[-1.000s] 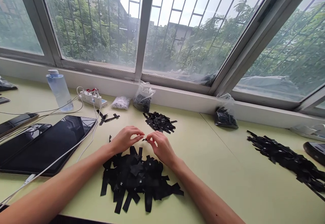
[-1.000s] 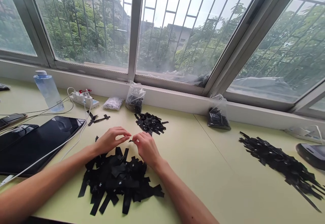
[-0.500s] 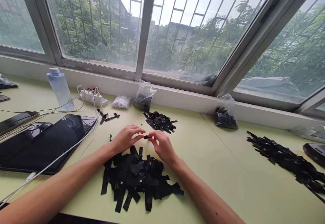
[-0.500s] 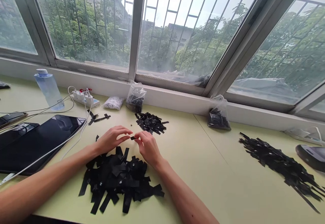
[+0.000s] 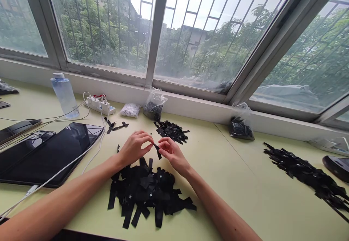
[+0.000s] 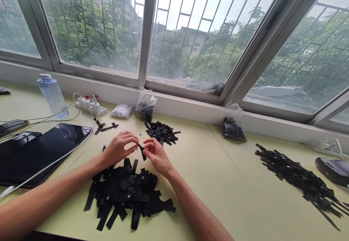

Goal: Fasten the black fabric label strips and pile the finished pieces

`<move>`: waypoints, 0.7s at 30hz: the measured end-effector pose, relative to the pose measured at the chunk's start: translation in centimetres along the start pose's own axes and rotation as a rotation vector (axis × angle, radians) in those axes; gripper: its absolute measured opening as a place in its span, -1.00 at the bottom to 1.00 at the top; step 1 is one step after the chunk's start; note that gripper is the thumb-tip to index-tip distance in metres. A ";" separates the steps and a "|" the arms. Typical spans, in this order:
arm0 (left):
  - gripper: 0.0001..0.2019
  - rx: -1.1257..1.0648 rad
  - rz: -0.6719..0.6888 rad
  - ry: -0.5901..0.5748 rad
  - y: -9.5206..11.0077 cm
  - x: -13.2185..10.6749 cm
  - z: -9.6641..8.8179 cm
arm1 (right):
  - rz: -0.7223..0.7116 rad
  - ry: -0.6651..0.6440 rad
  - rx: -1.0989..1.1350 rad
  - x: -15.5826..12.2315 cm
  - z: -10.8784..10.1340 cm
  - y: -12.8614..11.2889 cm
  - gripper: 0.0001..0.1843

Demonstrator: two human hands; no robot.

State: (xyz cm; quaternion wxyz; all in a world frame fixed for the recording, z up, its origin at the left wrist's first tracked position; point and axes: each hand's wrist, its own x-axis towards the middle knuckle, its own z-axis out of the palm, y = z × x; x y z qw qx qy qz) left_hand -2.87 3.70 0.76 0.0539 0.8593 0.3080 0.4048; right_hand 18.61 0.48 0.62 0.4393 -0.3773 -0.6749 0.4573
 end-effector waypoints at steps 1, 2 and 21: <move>-0.93 0.012 0.004 0.014 0.1 0.0 0.0 | 0.011 -0.007 0.023 0.0 0.0 0.0 -0.71; -0.93 0.020 0.006 0.024 0.2 0.0 -0.1 | 0.016 -0.004 0.029 0.0 0.0 -0.1 -0.71; -0.76 0.055 -0.299 -0.125 -2.5 -0.3 -0.2 | 0.067 0.212 0.136 0.2 -1.0 1.1 -0.76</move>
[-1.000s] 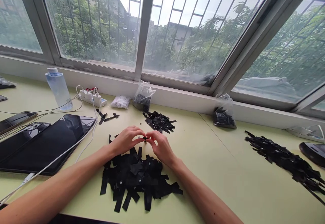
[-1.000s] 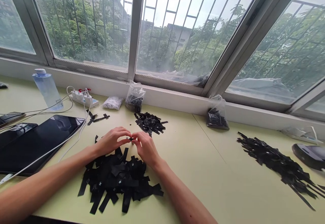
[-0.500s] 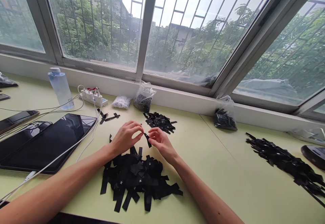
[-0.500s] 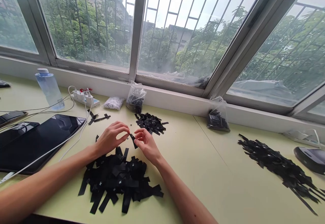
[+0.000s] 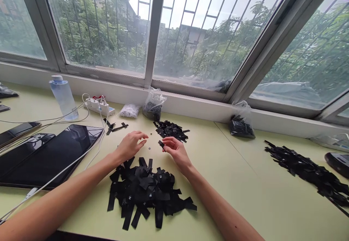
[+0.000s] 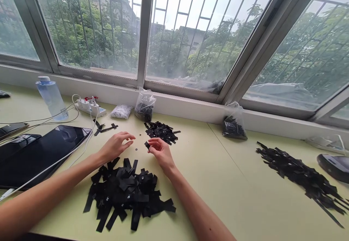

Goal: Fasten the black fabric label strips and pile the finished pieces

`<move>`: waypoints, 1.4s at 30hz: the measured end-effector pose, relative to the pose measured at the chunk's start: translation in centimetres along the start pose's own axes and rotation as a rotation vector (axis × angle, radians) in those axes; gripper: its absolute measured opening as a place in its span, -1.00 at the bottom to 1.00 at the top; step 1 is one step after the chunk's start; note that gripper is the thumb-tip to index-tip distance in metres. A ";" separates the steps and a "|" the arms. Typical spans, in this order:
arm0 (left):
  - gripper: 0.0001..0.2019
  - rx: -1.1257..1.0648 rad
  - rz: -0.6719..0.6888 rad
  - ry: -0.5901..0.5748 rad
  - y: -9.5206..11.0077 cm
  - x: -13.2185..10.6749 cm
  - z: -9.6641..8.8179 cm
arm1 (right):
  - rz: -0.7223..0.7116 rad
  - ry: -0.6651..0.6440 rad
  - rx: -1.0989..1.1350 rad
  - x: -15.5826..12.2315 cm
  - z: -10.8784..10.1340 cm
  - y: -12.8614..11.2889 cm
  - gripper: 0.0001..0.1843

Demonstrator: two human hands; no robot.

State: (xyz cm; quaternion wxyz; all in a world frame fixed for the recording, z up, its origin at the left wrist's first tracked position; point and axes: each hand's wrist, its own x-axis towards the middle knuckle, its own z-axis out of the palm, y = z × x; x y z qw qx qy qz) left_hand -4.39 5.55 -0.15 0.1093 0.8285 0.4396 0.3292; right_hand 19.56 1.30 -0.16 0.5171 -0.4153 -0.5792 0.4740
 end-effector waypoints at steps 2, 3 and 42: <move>-0.74 0.004 0.006 -0.012 -0.3 0.6 -0.5 | 0.022 0.008 0.026 0.1 -0.1 0.3 -0.74; -0.74 0.011 0.015 -0.020 -0.5 1.1 -0.8 | 0.033 0.011 0.036 0.1 -0.2 0.4 -0.73; -0.82 -0.524 0.058 -0.025 2.9 -0.3 -1.3 | 0.038 -0.107 0.014 -1.4 2.0 -1.6 -0.71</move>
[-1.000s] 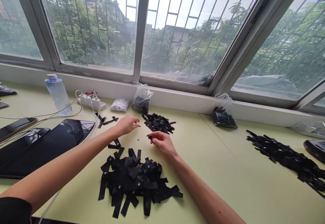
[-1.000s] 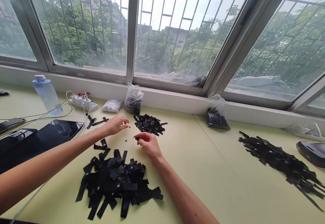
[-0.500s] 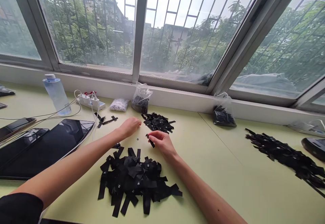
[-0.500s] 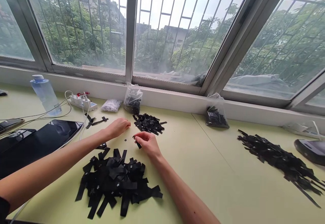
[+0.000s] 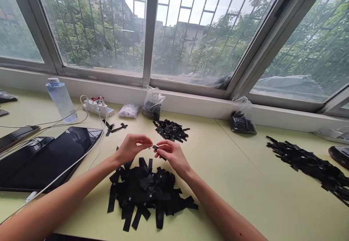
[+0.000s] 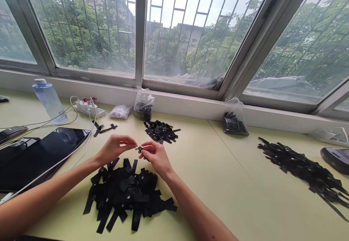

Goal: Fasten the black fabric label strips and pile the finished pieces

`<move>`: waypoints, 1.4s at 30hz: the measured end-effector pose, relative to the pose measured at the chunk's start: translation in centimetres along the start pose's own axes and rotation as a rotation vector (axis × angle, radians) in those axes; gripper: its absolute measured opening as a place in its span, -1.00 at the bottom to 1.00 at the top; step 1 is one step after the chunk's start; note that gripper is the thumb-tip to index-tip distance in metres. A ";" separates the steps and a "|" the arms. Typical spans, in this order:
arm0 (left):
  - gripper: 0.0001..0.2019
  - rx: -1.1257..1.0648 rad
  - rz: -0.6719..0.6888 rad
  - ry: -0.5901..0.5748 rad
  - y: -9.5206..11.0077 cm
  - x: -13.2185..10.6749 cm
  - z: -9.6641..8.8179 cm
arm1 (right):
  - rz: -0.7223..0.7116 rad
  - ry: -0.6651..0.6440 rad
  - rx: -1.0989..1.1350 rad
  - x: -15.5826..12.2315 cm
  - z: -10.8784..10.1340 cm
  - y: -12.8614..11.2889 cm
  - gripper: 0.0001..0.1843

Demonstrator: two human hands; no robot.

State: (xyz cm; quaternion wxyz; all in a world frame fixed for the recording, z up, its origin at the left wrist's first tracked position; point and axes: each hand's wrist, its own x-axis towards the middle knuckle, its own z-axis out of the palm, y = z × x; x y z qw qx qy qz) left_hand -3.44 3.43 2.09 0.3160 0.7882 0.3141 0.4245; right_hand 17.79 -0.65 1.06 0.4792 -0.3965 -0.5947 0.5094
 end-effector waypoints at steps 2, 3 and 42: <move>-0.87 0.080 0.048 0.025 0.5 -0.5 0.3 | 0.005 -0.026 0.027 -0.2 0.3 -0.2 -0.71; -0.89 0.113 0.073 0.032 0.7 -0.8 0.4 | 0.006 -0.037 0.037 -0.3 0.5 -0.3 -0.71; -0.73 0.310 0.252 0.000 0.4 -1.8 1.6 | -0.352 0.079 -0.452 -0.9 0.6 0.4 -0.76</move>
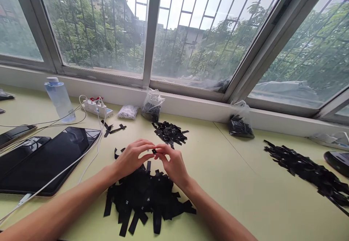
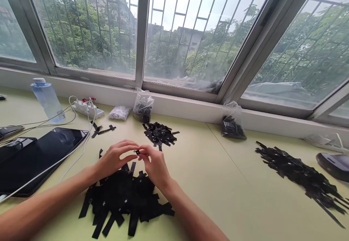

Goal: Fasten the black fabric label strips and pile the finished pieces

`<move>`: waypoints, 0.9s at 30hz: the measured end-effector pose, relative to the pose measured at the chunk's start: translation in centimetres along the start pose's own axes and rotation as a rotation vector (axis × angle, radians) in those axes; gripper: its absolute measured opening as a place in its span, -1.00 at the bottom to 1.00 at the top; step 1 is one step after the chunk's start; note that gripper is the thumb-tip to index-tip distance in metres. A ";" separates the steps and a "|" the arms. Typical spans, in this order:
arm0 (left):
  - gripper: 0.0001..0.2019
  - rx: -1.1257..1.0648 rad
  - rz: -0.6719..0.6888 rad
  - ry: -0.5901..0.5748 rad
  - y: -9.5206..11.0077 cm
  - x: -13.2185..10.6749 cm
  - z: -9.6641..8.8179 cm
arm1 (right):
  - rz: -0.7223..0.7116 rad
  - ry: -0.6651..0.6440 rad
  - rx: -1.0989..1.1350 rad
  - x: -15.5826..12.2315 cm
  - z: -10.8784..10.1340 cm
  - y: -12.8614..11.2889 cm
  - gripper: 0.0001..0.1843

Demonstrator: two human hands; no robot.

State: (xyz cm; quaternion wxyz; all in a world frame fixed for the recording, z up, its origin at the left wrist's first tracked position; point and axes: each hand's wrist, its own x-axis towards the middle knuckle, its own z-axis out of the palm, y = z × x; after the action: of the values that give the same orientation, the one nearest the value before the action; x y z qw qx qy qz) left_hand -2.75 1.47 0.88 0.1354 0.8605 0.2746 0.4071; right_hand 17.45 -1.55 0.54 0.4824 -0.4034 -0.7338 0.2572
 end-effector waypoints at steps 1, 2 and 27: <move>-0.74 -0.006 -0.001 -0.003 0.0 0.0 0.0 | -0.024 -0.007 -0.027 0.0 0.0 0.0 -0.75; -0.75 -0.012 -0.001 -0.004 0.0 0.0 0.0 | -0.043 -0.012 -0.048 -0.1 -0.1 0.1 -0.75; -0.89 -0.203 -0.113 -0.019 -0.5 -0.3 0.4 | -0.183 -0.006 -0.202 -0.2 -0.2 0.5 -0.83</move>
State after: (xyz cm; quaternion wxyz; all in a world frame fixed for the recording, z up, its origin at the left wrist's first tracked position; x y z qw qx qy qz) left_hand -2.75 1.74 0.17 0.2472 0.8294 0.2787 0.4162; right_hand 17.89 -1.43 0.16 0.4587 -0.3806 -0.7910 0.1382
